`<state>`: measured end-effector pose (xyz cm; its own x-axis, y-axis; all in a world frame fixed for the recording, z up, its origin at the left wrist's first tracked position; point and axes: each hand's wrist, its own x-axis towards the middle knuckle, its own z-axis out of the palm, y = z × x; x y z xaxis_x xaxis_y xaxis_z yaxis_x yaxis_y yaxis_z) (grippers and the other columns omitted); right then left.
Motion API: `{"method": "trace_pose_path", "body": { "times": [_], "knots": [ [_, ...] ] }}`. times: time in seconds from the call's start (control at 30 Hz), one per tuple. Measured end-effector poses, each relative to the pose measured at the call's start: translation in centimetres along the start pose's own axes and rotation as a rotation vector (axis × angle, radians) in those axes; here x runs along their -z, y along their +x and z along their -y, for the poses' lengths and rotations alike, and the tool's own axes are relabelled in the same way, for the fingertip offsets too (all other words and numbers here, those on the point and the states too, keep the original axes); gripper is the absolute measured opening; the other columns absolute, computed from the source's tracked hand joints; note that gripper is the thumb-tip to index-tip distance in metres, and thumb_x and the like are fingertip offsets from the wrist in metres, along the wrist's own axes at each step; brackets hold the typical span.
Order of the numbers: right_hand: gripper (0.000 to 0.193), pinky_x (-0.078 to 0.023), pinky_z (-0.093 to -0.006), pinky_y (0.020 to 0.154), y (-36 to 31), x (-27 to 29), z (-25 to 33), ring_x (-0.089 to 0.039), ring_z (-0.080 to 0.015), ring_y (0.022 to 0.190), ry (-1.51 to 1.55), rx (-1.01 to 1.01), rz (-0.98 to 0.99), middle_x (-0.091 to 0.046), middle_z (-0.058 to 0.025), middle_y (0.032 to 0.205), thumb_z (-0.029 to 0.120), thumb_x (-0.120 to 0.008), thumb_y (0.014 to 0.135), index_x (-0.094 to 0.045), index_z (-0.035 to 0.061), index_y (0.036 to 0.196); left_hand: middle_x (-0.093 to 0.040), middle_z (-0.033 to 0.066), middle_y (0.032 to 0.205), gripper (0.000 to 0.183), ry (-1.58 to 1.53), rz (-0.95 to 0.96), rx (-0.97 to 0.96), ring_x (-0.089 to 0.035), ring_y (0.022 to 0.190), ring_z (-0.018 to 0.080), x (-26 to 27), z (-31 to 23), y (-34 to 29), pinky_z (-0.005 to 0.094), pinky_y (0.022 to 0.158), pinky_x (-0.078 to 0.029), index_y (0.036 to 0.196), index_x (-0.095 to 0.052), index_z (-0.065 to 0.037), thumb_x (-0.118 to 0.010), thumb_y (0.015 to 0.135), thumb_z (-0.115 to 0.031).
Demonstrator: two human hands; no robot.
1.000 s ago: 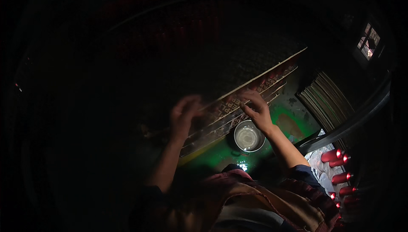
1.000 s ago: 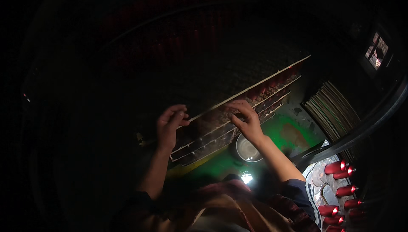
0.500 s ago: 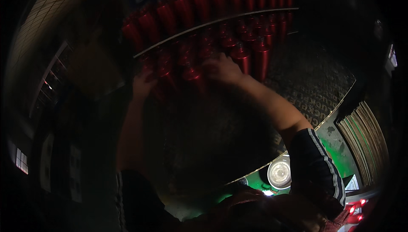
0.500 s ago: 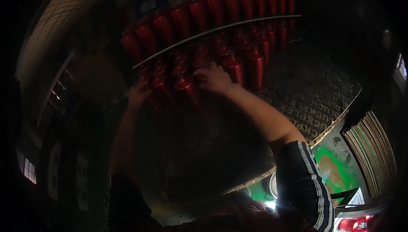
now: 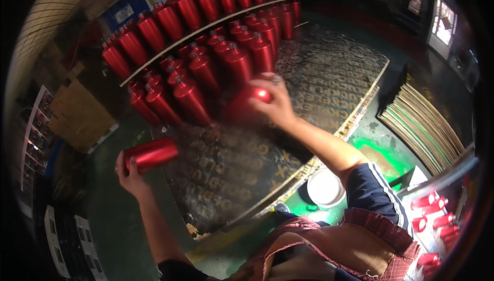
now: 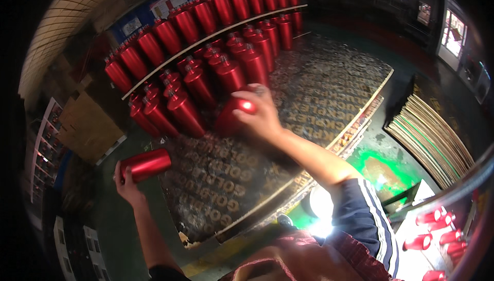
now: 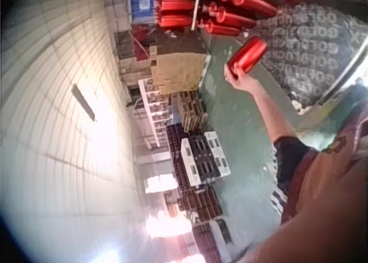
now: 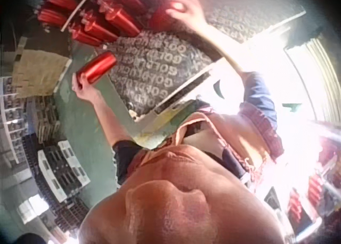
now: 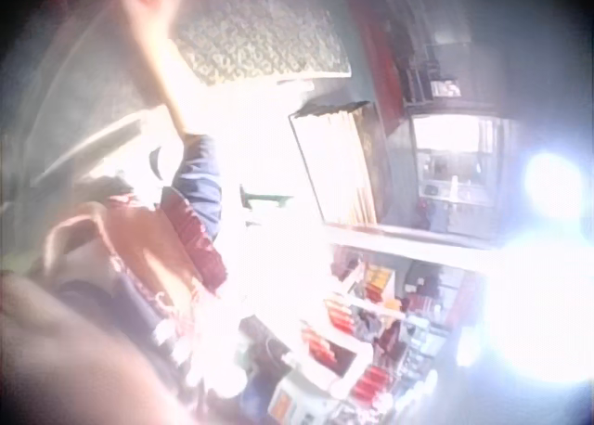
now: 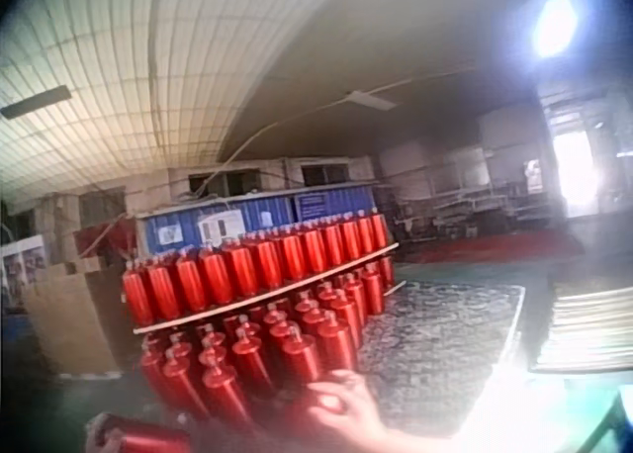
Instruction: The person repeatedly picks up red metal cans from a rotating carousel, dips them into a small metal bowl to fill them with a liquid, and places them onto a metal tray. The process is continuous and repetitive.
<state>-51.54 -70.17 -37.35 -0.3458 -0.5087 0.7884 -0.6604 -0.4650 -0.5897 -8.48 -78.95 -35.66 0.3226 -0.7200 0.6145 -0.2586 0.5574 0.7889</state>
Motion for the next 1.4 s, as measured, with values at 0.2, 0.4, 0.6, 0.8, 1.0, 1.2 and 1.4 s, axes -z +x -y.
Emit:
{"method": "trace_pose_path", "body": {
  "times": [0.2, 0.4, 0.6, 0.8, 1.0, 1.2, 1.4],
  "knots": [
    [0.05, -0.048, -0.0352, 0.096, -9.4, 15.1, 7.8, -0.058, -0.0207, 0.112, 0.492, -0.594, -0.31, -0.059, -0.009, 0.124, 0.022, -0.063, 0.093, -0.049, 0.0113, 0.14, -0.054, 0.0139, 0.135, 0.061, -0.934, 0.16, 0.571, -0.054, 0.121, 0.0322, 3.0, -9.7, -12.4, 0.0506, 0.101, -0.048, 0.146, -0.04, -0.013, -0.058, 0.092, -0.035],
    [0.048, -0.059, -0.0437, 0.077, -17.6, 26.8, 6.7, -0.061, -0.0298, 0.107, 1.049, -0.958, -0.364, -0.059, -0.0122, 0.124, 0.044, -0.06, 0.093, -0.051, 0.0138, 0.129, -0.061, 0.0117, 0.124, 0.048, -1.256, 0.688, 1.268, -0.06, 0.109, 0.033, -5.1, -14.6, -27.3, 0.0463, 0.095, -0.051, 0.126, -0.059, -0.012, -0.05, 0.094, -0.047],
    [0.059, -0.049, -0.0553, 0.099, -24.8, 31.6, -4.0, -0.055, -0.0317, 0.117, 1.536, -1.277, -0.653, -0.056, -0.0111, 0.131, 0.043, -0.073, 0.081, -0.052, 0.0131, 0.128, -0.059, 0.0205, 0.123, 0.05, -1.295, 0.573, 2.149, -0.054, 0.113, 0.0453, -19.8, -7.9, -41.8, 0.0584, 0.087, -0.055, 0.126, -0.057, -0.005, -0.055, 0.093, -0.043],
    [0.068, -0.051, -0.0604, 0.094, -28.7, 33.2, -9.7, -0.056, -0.0379, 0.115, 1.758, -1.349, -0.776, -0.058, -0.015, 0.127, 0.058, -0.069, 0.082, -0.053, 0.0124, 0.13, -0.06, 0.0208, 0.118, 0.063, -1.413, 0.912, 2.385, -0.051, 0.112, 0.0504, -29.4, -2.0, -50.9, 0.0568, 0.08, -0.059, 0.124, -0.061, -0.012, -0.065, 0.08, -0.056],
    [0.062, -0.049, -0.0553, 0.1, -29.7, 33.6, -9.8, -0.058, -0.0394, 0.119, 1.689, -1.254, -0.689, -0.059, -0.0208, 0.13, 0.053, -0.058, 0.092, -0.055, 0.0064, 0.132, -0.063, 0.0092, 0.118, 0.048, -1.395, 0.718, 2.35, -0.052, 0.111, 0.0444, -31.6, -2.0, -53.6, 0.049, 0.066, -0.063, 0.119, -0.065, -0.014, -0.062, 0.083, -0.046],
    [0.062, -0.043, -0.064, 0.102, -33.1, 35.3, -2.3, -0.053, -0.0378, 0.124, 1.592, -1.094, -0.752, -0.052, -0.018, 0.138, 0.053, -0.055, 0.09, -0.046, 0.0115, 0.135, -0.054, 0.0138, 0.132, 0.049, -1.586, 0.901, 2.444, -0.049, 0.123, 0.037, -29.3, 0.2, -54.3, 0.0553, 0.077, -0.057, 0.131, -0.052, -0.006, -0.053, 0.09, -0.033],
    [0.048, -0.048, -0.0612, 0.094, -44.8, 40.3, 12.4, -0.06, -0.0318, 0.11, 1.034, -0.951, -1.052, -0.061, -0.0111, 0.124, 0.05, -0.061, 0.089, -0.055, 0.0162, 0.122, -0.042, 0.0164, 0.147, 0.06, -1.568, 1.065, 2.469, -0.033, 0.136, 0.0443, -23.0, 5.9, -54.8, 0.074, 0.096, -0.038, 0.14, -0.046, -0.005, -0.058, 0.088, -0.032]
  ]
}}
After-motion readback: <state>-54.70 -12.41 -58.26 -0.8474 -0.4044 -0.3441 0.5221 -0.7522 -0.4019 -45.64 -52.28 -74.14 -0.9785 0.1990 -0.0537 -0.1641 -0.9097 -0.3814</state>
